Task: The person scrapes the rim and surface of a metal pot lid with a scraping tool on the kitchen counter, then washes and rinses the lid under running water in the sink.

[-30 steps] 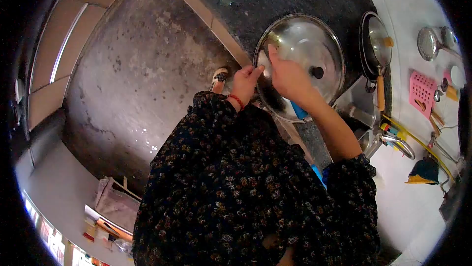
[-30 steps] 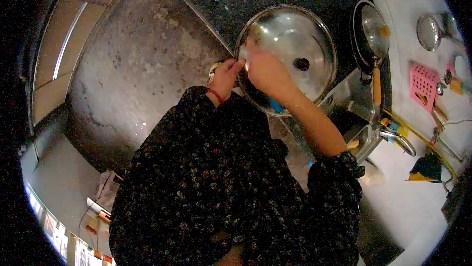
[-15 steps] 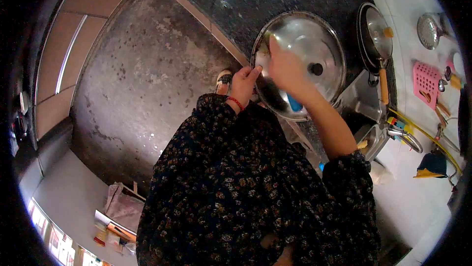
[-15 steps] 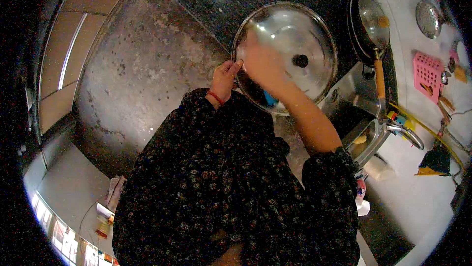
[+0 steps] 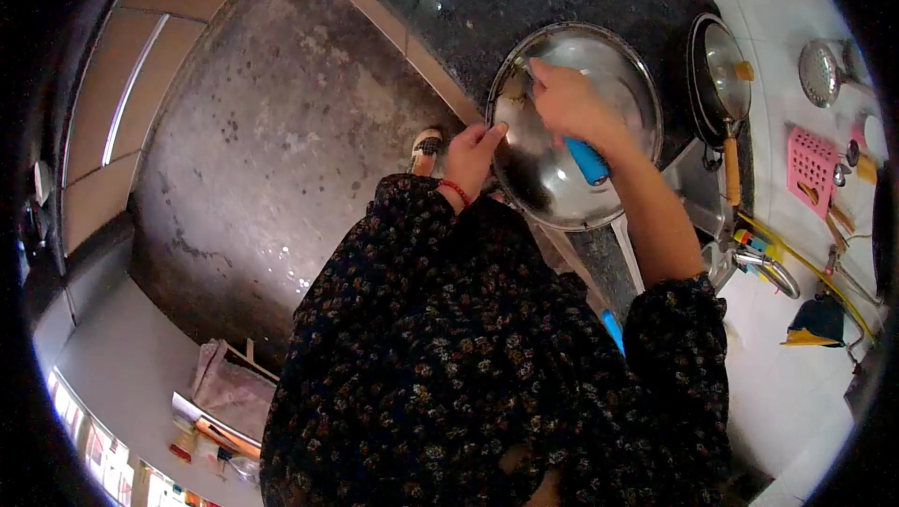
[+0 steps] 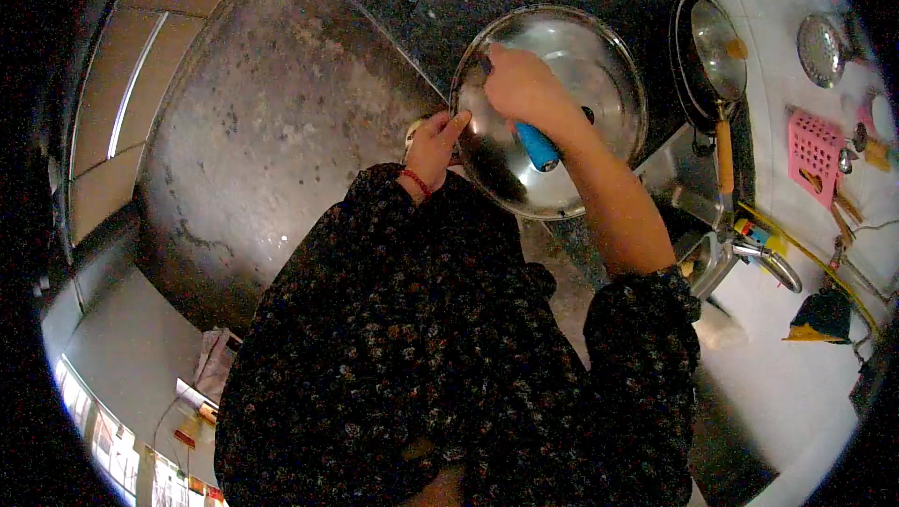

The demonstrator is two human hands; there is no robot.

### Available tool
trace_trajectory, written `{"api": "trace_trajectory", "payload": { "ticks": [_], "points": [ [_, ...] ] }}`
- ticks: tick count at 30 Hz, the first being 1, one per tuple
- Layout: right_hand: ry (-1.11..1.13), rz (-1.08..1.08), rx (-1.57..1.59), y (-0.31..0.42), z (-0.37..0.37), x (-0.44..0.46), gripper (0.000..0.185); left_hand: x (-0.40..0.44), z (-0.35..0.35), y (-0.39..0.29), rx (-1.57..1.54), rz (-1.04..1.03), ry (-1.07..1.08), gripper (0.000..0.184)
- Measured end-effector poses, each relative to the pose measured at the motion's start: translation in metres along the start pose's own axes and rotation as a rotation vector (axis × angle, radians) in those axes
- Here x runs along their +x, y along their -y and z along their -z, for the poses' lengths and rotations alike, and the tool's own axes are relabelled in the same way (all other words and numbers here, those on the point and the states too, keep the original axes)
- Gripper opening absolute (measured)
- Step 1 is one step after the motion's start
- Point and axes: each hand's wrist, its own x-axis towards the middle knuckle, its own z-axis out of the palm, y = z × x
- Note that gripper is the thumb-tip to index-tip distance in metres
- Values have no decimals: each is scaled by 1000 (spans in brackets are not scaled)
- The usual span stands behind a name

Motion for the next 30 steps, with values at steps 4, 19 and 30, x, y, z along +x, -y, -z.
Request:
{"api": "trace_trajectory", "payload": {
  "ticks": [4,19,30],
  "points": [
    [-59,368,-222,-16,-6,12,48,-3,-1,-7,8,81,-15,28],
    [-202,256,-348,-15,-8,-3,41,-2,-1,-8,89,10,-38,32],
    [-170,189,-138,-16,-30,-19,44,1,-3,-2,-33,-2,-16,27]
  ]
}}
